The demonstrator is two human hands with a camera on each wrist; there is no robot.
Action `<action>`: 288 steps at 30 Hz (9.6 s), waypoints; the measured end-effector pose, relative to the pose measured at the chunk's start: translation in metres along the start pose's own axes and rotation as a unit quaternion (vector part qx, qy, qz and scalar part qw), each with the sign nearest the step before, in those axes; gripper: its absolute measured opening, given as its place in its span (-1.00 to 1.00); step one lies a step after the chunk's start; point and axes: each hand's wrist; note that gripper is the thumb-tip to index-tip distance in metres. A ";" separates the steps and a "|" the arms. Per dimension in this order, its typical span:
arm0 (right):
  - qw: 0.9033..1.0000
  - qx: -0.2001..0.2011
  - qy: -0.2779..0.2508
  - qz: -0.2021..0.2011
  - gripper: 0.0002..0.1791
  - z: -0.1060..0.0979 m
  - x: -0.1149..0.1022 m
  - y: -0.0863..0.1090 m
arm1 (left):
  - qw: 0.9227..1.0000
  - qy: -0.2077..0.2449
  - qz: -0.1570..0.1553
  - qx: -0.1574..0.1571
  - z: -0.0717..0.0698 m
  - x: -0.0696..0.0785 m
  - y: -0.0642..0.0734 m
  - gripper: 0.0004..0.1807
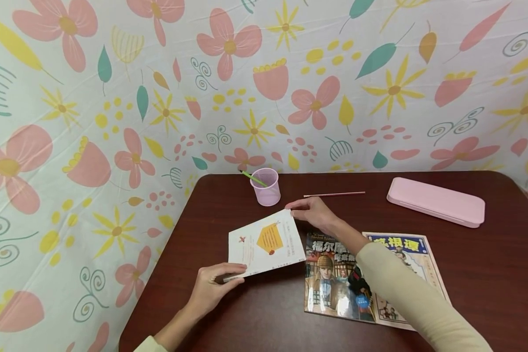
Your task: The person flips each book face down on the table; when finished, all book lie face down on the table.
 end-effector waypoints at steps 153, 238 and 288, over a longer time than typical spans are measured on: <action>0.957 -0.042 0.259 -0.120 -0.72 -0.009 0.021 0.016 | 0.959 -0.075 -0.261 -0.078 -0.056 -0.039 -0.033 -0.55; 0.973 -0.047 0.204 -0.102 -0.83 -0.015 0.019 0.021 | 0.953 -0.101 -0.251 -0.134 -0.034 -0.024 -0.033 -0.72; 0.974 -0.036 0.213 -0.065 -0.64 -0.131 0.022 0.124 | 0.959 -0.086 -0.154 -0.224 0.093 0.032 -0.080 -0.19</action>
Point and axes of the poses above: each hand's wrist, its own y-axis away from the middle knuckle, its own z-axis out of the palm, x = y × z, and after that the axes turned 7 degrees about -z, right-handed
